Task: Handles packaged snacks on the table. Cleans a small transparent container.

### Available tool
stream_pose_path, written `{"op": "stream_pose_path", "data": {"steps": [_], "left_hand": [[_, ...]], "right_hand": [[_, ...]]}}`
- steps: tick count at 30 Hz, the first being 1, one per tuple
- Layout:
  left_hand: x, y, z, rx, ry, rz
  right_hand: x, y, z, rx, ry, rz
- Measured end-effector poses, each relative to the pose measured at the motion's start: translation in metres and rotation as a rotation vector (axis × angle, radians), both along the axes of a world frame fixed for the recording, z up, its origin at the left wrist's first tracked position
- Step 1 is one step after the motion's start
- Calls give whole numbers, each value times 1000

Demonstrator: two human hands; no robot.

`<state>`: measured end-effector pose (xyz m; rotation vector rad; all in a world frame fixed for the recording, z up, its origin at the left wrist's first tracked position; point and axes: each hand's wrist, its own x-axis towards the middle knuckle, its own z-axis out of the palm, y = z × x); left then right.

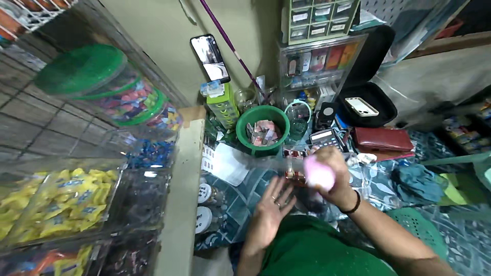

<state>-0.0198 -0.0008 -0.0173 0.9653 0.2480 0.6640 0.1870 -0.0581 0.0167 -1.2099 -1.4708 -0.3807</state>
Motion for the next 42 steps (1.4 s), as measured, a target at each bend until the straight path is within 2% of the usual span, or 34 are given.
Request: {"op": "stream_pose_path", "data": {"steps": [2,4,6,8,10,11,14,16,17,20,22,24,26,29,32,34,37,42], "left_hand": [[-2,17,18,-259,-32,81],[-5,34,19,-377,-20,138],[-8,41,12,-455,-24,168],[-7,40,6,-470,-74,161],[-3,35,6,-434,-134,138],[1,32,7,-412,-151,137],[17,13,23,-389,-99,202],[19,8,20,-327,-211,95],[20,6,19,-336,-213,107],[21,-6,23,-398,-158,192],[19,-11,23,-335,-187,146],[17,-9,21,-317,-190,134],[16,-5,22,-357,-146,191],[18,0,26,-334,-110,319],[19,1,15,-351,-159,208],[21,-3,14,-403,-176,173],[22,-4,14,-336,-230,106],[17,9,7,-340,-393,164]], "right_hand": [[-19,-11,-5,-125,-232,233],[-26,-17,-8,-332,-303,473],[-18,-19,-10,-489,-156,644],[-9,-21,-3,-513,157,694],[-7,-21,10,-504,429,582],[-10,-18,14,-530,450,498],[-47,-5,5,-613,150,355],[-74,1,-12,-515,-91,297],[-75,5,-14,-489,-139,292],[-50,32,-9,-422,-124,153],[-33,48,-7,-388,-84,5],[-39,49,-5,-389,-76,-72],[-64,33,-6,-443,-65,-22],[-95,7,-16,-434,-99,193],[-76,14,-12,-462,-57,302],[-55,28,-7,-450,-33,230],[-30,46,-6,-362,-16,23],[-40,22,-28,-358,0,-180]]}}
